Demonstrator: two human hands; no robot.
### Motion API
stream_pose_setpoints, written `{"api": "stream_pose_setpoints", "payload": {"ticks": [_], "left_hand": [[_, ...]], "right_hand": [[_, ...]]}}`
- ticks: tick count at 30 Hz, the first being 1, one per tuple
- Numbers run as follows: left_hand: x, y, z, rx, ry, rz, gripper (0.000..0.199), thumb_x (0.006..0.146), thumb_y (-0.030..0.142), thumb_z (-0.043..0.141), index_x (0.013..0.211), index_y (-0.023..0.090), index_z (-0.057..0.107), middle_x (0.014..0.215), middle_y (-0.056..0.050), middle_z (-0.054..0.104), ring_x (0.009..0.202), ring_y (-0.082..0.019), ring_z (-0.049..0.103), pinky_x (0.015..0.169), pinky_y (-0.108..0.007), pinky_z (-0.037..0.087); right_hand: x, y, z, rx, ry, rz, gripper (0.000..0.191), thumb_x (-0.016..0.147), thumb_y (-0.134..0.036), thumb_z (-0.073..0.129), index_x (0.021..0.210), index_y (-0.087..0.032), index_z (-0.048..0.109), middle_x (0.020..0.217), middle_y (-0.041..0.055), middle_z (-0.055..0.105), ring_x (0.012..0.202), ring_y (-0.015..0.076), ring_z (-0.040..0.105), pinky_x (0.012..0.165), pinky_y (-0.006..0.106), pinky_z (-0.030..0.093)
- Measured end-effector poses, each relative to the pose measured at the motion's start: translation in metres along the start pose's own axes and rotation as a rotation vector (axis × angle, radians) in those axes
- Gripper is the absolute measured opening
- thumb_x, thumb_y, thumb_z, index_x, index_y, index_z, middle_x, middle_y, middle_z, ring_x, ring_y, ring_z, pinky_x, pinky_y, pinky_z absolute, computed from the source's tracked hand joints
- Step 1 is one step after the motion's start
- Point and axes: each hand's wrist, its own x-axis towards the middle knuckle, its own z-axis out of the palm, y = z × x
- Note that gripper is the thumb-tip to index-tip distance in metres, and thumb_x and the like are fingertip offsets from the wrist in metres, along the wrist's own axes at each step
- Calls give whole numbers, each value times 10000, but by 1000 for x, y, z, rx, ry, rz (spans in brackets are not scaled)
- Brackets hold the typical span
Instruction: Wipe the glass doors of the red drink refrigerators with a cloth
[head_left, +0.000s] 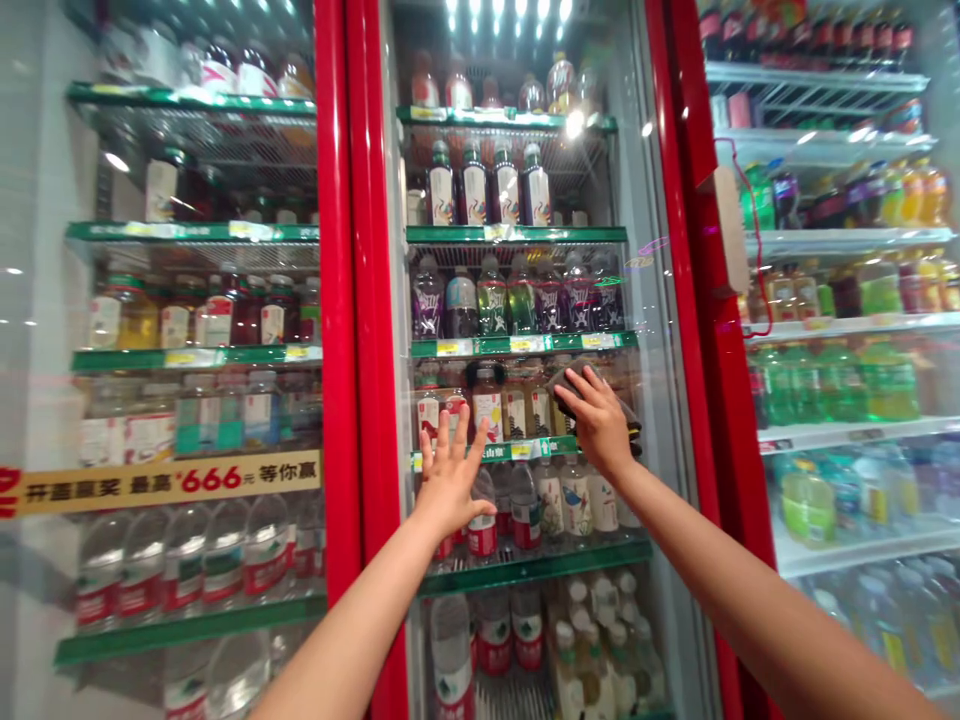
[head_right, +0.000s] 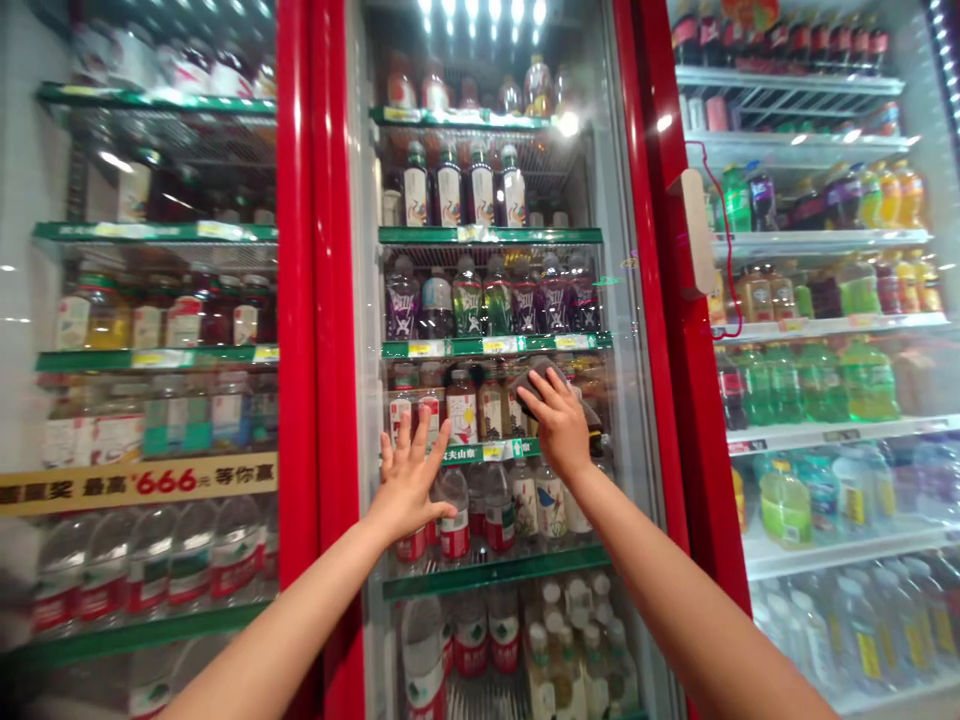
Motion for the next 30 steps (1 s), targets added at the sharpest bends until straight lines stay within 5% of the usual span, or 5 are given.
{"api": "stream_pose_setpoints", "payload": {"ticks": [5, 9, 16, 23, 30], "left_hand": [[-3, 1, 1, 6, 20, 0, 1460, 540, 549, 935, 1626, 249, 7, 1687, -182, -63, 1525, -427, -162, 1189, -720, 59], [-4, 0, 2, 5, 17, 5, 1460, 535, 549, 938, 1628, 235, 22, 1688, -184, -59, 1526, -428, -161, 1192, -717, 37], [-6, -1, 4, 3, 26, -7, 1471, 501, 575, 943, 1629, 249, 55, 1694, -168, -27, 1536, -431, -126, 1194, -722, 53], [-9, -3, 4, -19, 31, 14, 1439, 545, 570, 928, 1629, 251, 36, 1687, -176, -62, 1532, -423, -133, 1201, -708, 71], [-14, 7, 2, 13, 27, -22, 1396, 590, 496, 928, 1630, 227, 37, 1686, -173, -27, 1535, -382, -123, 1219, -679, 132]], "right_hand": [[-2, -47, 19, -5, -121, -96, 560, 945, -96, 492, 1419, -386, 565, 1540, -27, 497, 1505, 236, 344, 1201, 548, 347], [-20, -37, -1, 2, -278, -290, 539, 943, -92, 527, 1368, -414, 607, 1501, -65, 540, 1464, 198, 416, 1214, 472, 349], [42, -56, 26, -54, -95, -60, 525, 929, -58, 482, 1340, -340, 647, 1497, -18, 549, 1479, 242, 392, 1176, 521, 386], [8, -52, 12, 2, -278, -303, 596, 912, -53, 522, 1392, -401, 589, 1520, -56, 515, 1462, 208, 421, 1210, 481, 356], [44, -58, 26, -34, -92, -48, 581, 908, -33, 472, 1372, -348, 621, 1506, -1, 537, 1488, 268, 375, 1164, 577, 392]]}}
